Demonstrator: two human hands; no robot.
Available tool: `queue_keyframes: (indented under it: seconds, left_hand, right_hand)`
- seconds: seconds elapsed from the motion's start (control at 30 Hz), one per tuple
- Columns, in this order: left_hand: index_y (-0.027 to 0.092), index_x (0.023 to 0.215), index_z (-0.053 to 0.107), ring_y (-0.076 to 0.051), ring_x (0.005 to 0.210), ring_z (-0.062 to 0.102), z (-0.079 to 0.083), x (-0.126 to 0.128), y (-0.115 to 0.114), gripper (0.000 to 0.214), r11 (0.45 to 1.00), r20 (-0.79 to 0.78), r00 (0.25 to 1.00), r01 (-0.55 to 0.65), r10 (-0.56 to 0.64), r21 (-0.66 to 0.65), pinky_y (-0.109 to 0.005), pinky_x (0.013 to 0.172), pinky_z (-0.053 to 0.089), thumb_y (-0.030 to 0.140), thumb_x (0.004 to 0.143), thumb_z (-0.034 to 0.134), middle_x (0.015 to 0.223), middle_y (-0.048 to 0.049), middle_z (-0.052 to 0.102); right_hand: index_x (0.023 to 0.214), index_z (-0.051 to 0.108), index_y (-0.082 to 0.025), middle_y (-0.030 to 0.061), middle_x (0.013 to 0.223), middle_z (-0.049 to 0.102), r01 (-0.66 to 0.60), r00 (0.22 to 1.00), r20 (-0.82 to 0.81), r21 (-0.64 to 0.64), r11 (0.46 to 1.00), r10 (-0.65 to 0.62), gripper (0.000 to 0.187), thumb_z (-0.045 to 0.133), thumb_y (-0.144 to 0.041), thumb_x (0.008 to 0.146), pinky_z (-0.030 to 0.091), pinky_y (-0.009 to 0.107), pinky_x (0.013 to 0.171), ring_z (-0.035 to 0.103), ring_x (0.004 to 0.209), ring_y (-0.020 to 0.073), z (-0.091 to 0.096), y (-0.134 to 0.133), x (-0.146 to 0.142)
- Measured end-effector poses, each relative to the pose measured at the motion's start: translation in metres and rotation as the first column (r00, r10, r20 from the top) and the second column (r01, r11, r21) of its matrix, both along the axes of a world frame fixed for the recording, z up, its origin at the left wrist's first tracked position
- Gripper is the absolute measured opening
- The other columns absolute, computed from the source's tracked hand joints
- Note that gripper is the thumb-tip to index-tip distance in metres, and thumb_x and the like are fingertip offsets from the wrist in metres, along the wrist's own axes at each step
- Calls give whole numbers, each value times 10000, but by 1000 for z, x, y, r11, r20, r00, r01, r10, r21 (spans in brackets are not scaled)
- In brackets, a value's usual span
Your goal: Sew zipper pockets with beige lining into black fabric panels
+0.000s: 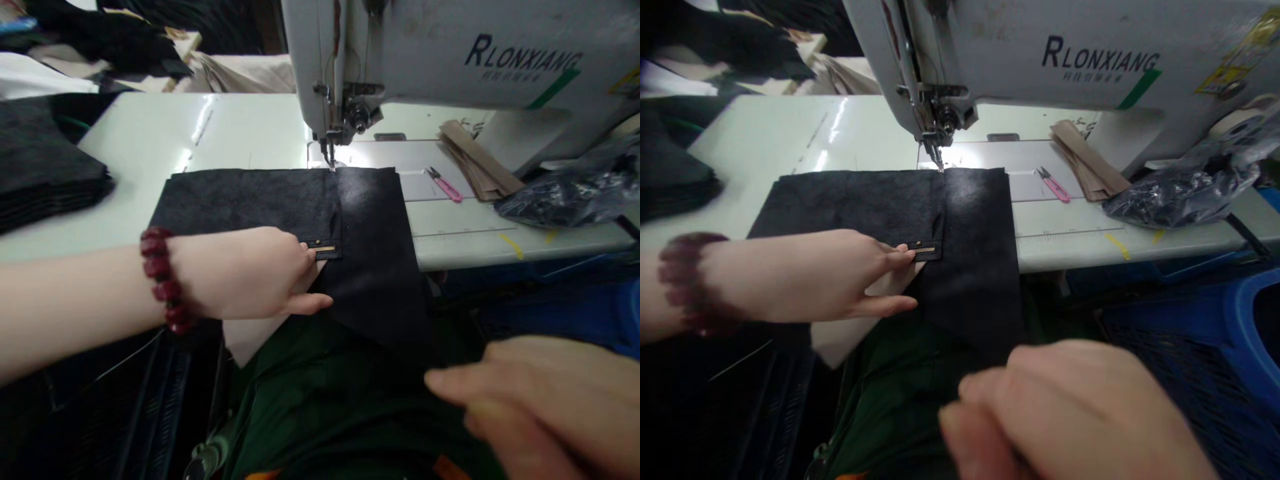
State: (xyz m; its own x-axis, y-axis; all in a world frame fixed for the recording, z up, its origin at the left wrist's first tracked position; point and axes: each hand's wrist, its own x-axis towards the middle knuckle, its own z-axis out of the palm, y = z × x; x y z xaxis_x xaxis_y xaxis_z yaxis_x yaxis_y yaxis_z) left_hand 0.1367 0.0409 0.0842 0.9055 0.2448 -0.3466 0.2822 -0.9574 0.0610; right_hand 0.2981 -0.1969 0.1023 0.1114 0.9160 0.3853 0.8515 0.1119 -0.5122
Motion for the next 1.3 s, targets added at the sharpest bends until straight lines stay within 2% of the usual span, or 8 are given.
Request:
queue_keyframes:
  seconds: [0.07, 0.13, 0.27, 0.37, 0.7, 0.93, 1.07, 1.3]
  left_hand:
    - [101, 1188, 666, -306, 899, 696, -19, -12, -15, 505, 979, 29, 993, 104, -111, 174, -418, 790, 552, 485, 983, 410, 1071, -187, 705]
    - [13, 1330, 559, -344, 1159, 624, -36, -21, -30, 487, 954, 121, 987, 63, -103, 294, -458, 961, 528, 325, 981, 423, 1316, -254, 595]
    - [-1, 1337, 543, -331, 1216, 582, -58, -31, -45, 444, 917, 344, 938, -97, -46, 387, -449, 1065, 482, 232, 967, 465, 1367, -225, 567]
    - [55, 1331, 558, -298, 1192, 582, -69, -34, -44, 415, 923, 434, 900, -189, 26, 336, -435, 1089, 460, 251, 974, 481, 1380, -168, 569]
    - [277, 1482, 447, -311, 1024, 548, -78, -28, -43, 547, 911, 520, 847, -297, 113, 287, -502, 921, 465, 371, 955, 557, 1208, -91, 613]
    - [222, 1311, 621, -297, 1135, 511, -82, -21, -30, 405, 960, 639, 756, -262, 143, 95, -465, 988, 452, 379, 938, 600, 1175, -98, 579]
    - [197, 1288, 626, -232, 1065, 560, -81, -19, -25, 351, 975, 641, 753, -220, 148, 34, -371, 958, 483, 324, 970, 550, 1191, -71, 605]
    - [254, 1237, 667, -254, 1039, 611, -71, -18, -22, 328, 968, 590, 786, -250, 183, 33, -382, 900, 504, 380, 985, 498, 1109, -50, 649]
  right_hand:
    - [907, 714, -265, -19, 783, 733, 37, 999, -12, -47, 998, -37, 164, 562, -287, 966, 470, 297, 573, 661, 648, 150, -4, 21, 16]
    - [996, 719, -208, 27, 938, 745, 6, 998, 62, -93, 996, 0, 183, 543, -255, 978, 505, 325, 726, 675, 815, 188, -25, 51, 28]
    - [1329, 594, -138, 94, 1348, 623, -181, 945, 257, -108, 978, 203, 365, 483, -169, 983, 454, 403, 973, 576, 1170, 249, -74, 103, 35]
    - [1371, 567, -160, 95, 1391, 588, -246, 888, 367, -133, 960, 279, 400, 459, -150, 986, 417, 421, 990, 532, 1208, 255, -89, 114, 32]
    - [1326, 611, -198, 108, 1168, 641, -253, 877, 381, -155, 955, 295, 369, 484, -182, 980, 406, 407, 876, 550, 1052, 258, -88, 108, 35]
    - [1144, 688, -156, 99, 1164, 659, -155, 948, 270, -58, 986, 165, 265, 496, -150, 962, 422, 387, 887, 584, 1043, 249, -85, 113, 50]
    - [1114, 680, -174, 88, 1157, 666, -248, 917, 297, -102, 963, 267, 228, 524, -154, 948, 400, 396, 900, 586, 1049, 255, -84, 111, 46]
    - [1186, 624, -168, 90, 1199, 657, -257, 926, 262, -86, 963, 271, 272, 526, -132, 934, 382, 395, 922, 575, 1096, 261, -87, 125, 38]
